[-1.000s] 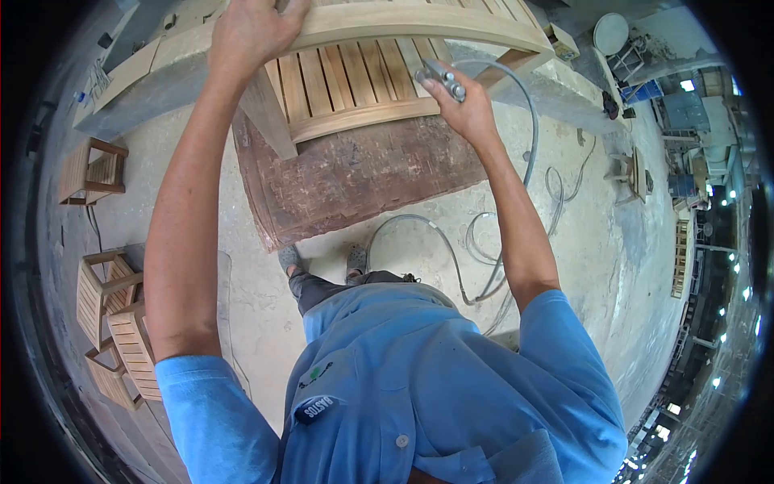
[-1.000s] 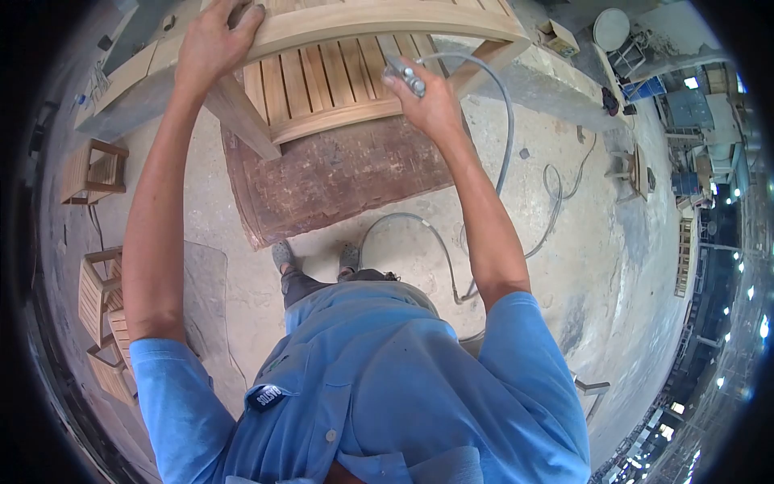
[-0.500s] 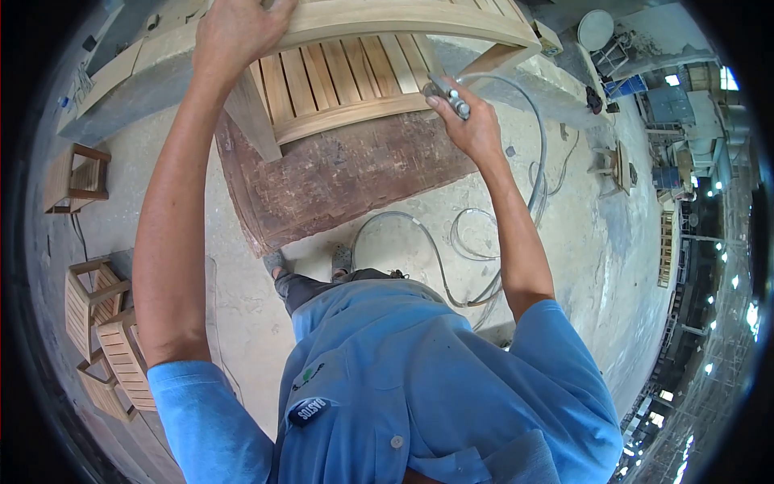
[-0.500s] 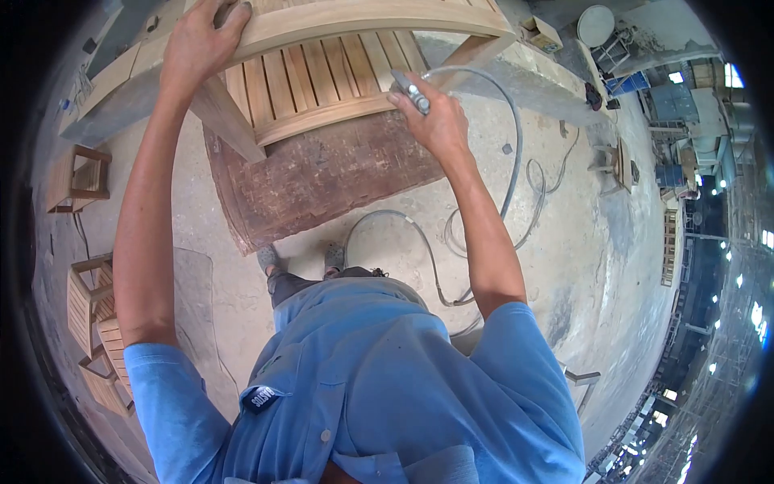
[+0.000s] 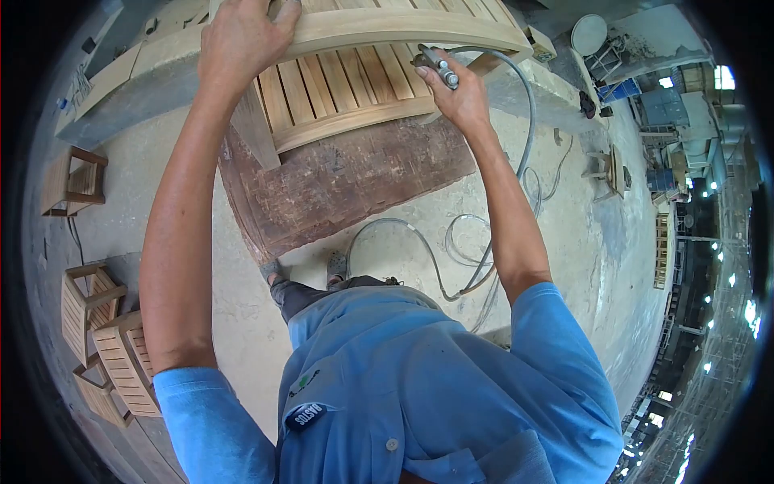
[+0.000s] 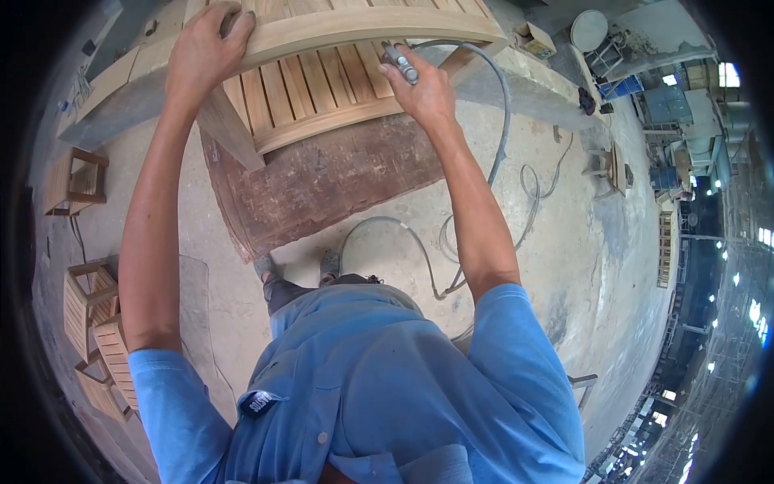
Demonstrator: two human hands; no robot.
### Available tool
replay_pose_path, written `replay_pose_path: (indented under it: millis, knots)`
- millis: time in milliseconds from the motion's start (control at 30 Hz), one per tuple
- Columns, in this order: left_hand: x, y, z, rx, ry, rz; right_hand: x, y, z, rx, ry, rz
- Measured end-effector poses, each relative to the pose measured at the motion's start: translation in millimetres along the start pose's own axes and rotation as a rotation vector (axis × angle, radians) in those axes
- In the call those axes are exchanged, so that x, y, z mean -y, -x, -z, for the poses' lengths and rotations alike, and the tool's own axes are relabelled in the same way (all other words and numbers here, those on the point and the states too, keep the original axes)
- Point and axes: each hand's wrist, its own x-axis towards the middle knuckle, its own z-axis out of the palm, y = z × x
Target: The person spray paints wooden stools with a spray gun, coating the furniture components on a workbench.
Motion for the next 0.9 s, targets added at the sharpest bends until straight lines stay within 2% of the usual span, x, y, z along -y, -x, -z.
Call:
replay_pose_path:
  millis: [100,300,467,567,667,800,900]
  knots:
    - [6,-3,-2,0.034,-0.003,0.021,-8,5,4,0.011,0.007,-0.003]
    - [0,2,0,-0.023,0.029,-0.018,-28,56,26,0.044,-0.073,-0.03]
    - [3,-1,-1,0.047,0.003,0.02,-37,82,37,0.069,-0.014,-0.046]
    - [20,-5,-12,0.072,-0.027,0.003,-38,80,36,0.004,-0.04,-0.043]
    - [29,-4,-20,0.053,-0.052,-0.03,-23,79,32,0.037,0.057,-0.146]
    - [29,-4,-19,0.028,-0.014,-0.071,-21,97,5,0.094,-0.275,-0.007]
    - [28,-5,-18,0.035,-0.015,-0.065,5,109,9,0.141,-0.387,-0.049]
